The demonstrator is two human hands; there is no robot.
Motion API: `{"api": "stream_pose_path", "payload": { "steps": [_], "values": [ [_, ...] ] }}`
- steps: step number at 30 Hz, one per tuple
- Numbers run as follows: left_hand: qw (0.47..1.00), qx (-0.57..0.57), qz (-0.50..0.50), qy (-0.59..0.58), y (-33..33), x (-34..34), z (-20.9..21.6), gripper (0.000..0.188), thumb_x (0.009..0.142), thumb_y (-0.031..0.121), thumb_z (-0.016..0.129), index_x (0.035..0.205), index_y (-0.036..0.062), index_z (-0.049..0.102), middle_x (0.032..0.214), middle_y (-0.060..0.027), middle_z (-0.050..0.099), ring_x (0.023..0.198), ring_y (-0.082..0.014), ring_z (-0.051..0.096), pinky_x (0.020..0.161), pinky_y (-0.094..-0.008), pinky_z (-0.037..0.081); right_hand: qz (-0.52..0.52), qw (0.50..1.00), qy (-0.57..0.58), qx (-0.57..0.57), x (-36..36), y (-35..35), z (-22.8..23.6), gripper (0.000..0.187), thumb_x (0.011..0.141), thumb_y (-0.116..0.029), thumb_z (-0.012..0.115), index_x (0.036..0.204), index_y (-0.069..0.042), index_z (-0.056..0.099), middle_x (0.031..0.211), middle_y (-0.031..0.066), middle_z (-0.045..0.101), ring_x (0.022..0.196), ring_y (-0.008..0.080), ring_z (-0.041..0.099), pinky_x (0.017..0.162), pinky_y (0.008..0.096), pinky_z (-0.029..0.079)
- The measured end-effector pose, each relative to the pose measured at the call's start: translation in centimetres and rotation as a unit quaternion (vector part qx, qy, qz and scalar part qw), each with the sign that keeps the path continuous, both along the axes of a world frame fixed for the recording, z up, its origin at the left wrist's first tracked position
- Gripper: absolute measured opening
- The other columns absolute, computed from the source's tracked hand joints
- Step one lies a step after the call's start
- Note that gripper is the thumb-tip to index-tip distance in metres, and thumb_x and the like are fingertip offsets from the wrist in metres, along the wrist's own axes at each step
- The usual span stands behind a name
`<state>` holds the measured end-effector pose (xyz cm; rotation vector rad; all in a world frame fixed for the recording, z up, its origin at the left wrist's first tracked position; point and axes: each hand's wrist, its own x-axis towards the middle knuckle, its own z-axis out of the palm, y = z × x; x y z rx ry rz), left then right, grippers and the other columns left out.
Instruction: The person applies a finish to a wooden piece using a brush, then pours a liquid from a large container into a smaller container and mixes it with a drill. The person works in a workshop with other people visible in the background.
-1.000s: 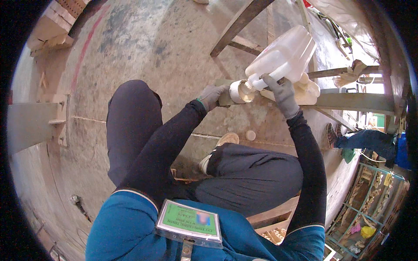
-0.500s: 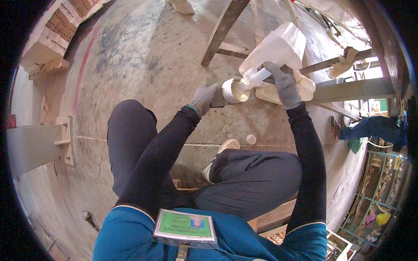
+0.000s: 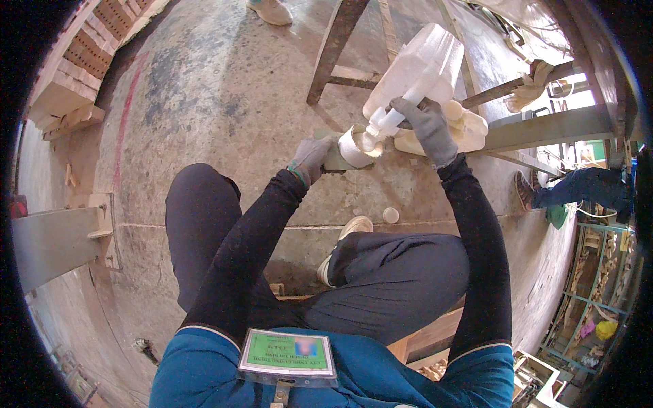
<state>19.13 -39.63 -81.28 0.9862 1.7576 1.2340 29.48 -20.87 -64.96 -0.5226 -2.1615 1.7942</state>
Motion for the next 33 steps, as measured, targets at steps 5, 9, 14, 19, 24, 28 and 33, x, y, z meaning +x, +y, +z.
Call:
{"api": "stream_pose_path", "payload": {
  "steps": [5,9,14,19,24,28,33],
  "values": [
    [0.912,0.005,0.133,-0.388,0.2,0.5,1.4,0.03,0.076,0.017,0.064,0.102,0.0025,0.058,0.095,-0.0104,0.063,0.082,-0.023,0.064,0.07,-0.0334,0.055,0.0,1.0,-0.006,-0.007,0.1,0.1,-0.1,0.029,0.078,-0.022,0.064,0.09,0.004,0.06,0.083,0.0117,0.064,0.075,0.0179,0.063,0.065,0.0292,0.054],
    [0.919,0.021,0.134,-0.369,0.0,0.7,2.5,0.028,0.082,0.014,0.051,0.103,-0.0029,0.057,0.098,-0.0144,0.06,0.081,-0.0258,0.063,0.063,-0.0364,0.056,0.025,0.998,0.025,0.056,0.2,0.5,-0.5,0.03,0.077,-0.022,0.065,0.09,0.005,0.06,0.083,0.0116,0.064,0.076,0.0184,0.063,0.065,0.0297,0.055],
    [0.925,0.027,0.094,-0.367,0.0,0.7,2.5,0.029,0.085,0.014,0.048,0.106,-0.0036,0.055,0.1,-0.0141,0.058,0.083,-0.0243,0.063,0.061,-0.0363,0.057,-0.003,1.0,-0.002,-0.006,0.1,-0.1,0.1,0.029,0.077,-0.02,0.065,0.09,0.005,0.06,0.084,0.0119,0.064,0.076,0.0189,0.063,0.065,0.0304,0.055],
    [0.999,0.023,0.0,0.035,-1.0,0.3,3.6,0.047,0.062,0.024,0.078,0.101,0.0057,0.058,0.09,-0.0089,0.064,0.081,-0.0206,0.063,0.07,-0.0329,0.05,-0.014,0.999,-0.025,-0.027,0.1,-0.1,0.4,0.028,0.076,-0.019,0.065,0.09,0.005,0.06,0.085,0.012,0.063,0.078,0.0193,0.063,0.067,0.03,0.055],
    [0.917,0.05,0.147,-0.367,-0.5,-0.3,1.1,0.038,0.069,0.021,0.073,0.099,0.0034,0.058,0.089,-0.0082,0.063,0.081,-0.0195,0.063,0.069,-0.0334,0.051,-0.008,0.999,-0.005,-0.046,0.3,0.6,-0.1,0.026,0.077,-0.018,0.064,0.091,0.003,0.061,0.088,0.0123,0.063,0.083,0.0193,0.063,0.068,0.0294,0.055],
    [0.96,0.101,0.101,-0.242,-0.8,-1.6,1.2,0.027,0.081,0.017,0.059,0.098,-0.0022,0.055,0.091,-0.0122,0.061,0.079,-0.0242,0.062,0.065,-0.0379,0.054,-0.006,0.999,0.035,-0.03,0.6,1.5,-0.1,0.026,0.079,-0.017,0.061,0.095,0.003,0.059,0.092,0.013,0.062,0.086,0.0208,0.062,0.071,0.0318,0.055],
    [0.977,0.118,0.095,-0.152,-2.0,-3.6,3.4,0.033,0.071,0.016,0.067,0.099,0.002,0.058,0.089,-0.0126,0.062,0.084,-0.0276,0.061,0.066,-0.0366,0.052,-0.061,0.992,0.026,-0.107,0.4,1.2,2.1,0.027,0.081,-0.018,0.059,0.098,0.003,0.056,0.093,0.0147,0.061,0.087,0.0235,0.061,0.074,0.0347,0.055]
  ]
}}
